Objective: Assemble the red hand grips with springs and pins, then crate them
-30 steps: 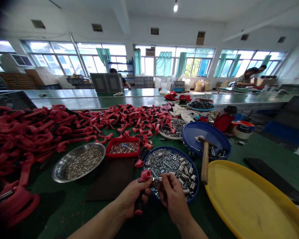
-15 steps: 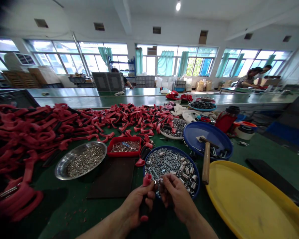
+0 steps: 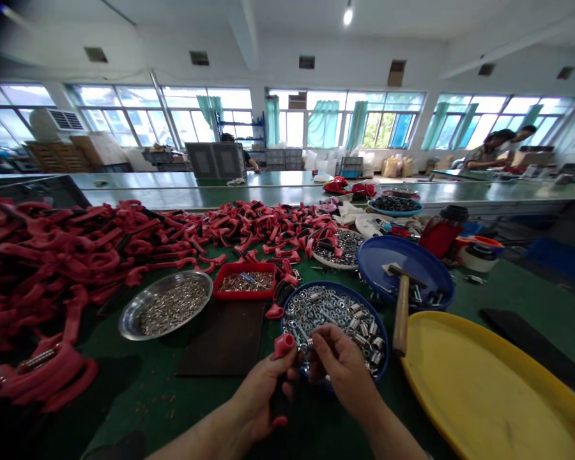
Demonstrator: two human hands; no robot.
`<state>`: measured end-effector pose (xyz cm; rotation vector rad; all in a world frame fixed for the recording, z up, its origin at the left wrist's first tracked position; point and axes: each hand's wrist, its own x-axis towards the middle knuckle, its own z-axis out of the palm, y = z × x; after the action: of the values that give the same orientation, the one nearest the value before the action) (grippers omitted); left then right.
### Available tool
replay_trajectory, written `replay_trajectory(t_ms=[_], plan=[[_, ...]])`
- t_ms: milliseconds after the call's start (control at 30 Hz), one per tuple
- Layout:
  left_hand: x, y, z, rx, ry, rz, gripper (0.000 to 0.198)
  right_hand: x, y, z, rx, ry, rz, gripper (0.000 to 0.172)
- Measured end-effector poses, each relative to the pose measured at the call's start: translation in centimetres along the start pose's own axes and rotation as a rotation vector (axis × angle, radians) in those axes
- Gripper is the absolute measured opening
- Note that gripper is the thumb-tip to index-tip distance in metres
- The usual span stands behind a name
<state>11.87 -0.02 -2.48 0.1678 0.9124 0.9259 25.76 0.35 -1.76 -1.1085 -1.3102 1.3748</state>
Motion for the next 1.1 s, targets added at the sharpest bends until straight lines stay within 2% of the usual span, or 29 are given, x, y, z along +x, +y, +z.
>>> replay_trajectory(t_ms=[200, 300, 433, 667, 767, 833, 900, 1033, 1100], plan=[[-0.6, 0.0, 0.0, 0.006, -0.067, -0.055, 0.011, 0.1, 1.0, 0.7, 0.095, 0.061, 0.065, 0.030], [-0.6, 0.0, 0.2, 0.005, -0.069, -0.067, 0.010, -0.1, 1.1, 0.7, 0.152, 0.102, 0.042, 0.029], [-0.7, 0.2, 0.5, -0.022, -0.066, -0.068, 0.008, -0.5, 0.8, 0.7, 0.077, 0.112, -0.036, 0.030], [-0.4, -0.5, 0.3, -0.079, -0.091, -0.084, 0.009, -0.5, 1.4, 0.1, 0.024, 0.119, 0.041, 0.034], [0.0, -1.4, 0.1, 0.025, -0.027, 0.008, 0.011, -0.8, 1.4, -0.4, -0.211, 0.146, -0.037, 0.030], [0.1, -1.8, 0.1, 0.121, -0.001, 0.073, 0.013, -1.0, 0.8, -0.7, -0.479, 0.199, -0.213, 0.025], [-0.1, -1.7, 0.0, 0.124, -0.047, 0.068, 0.016, -1.2, -0.2, -1.0, -0.671, 0.191, -0.349, 0.020], [-0.8, -0.8, -0.5, 0.012, -0.147, -0.161, 0.012, -0.9, -2.8, -1.4, -0.733, 0.023, -0.302, 0.018], [-1.0, -0.5, -0.9, 0.001, -0.167, -0.269, 0.012, -0.7, -3.8, -1.3, -0.765, -0.013, -0.304, 0.017]])
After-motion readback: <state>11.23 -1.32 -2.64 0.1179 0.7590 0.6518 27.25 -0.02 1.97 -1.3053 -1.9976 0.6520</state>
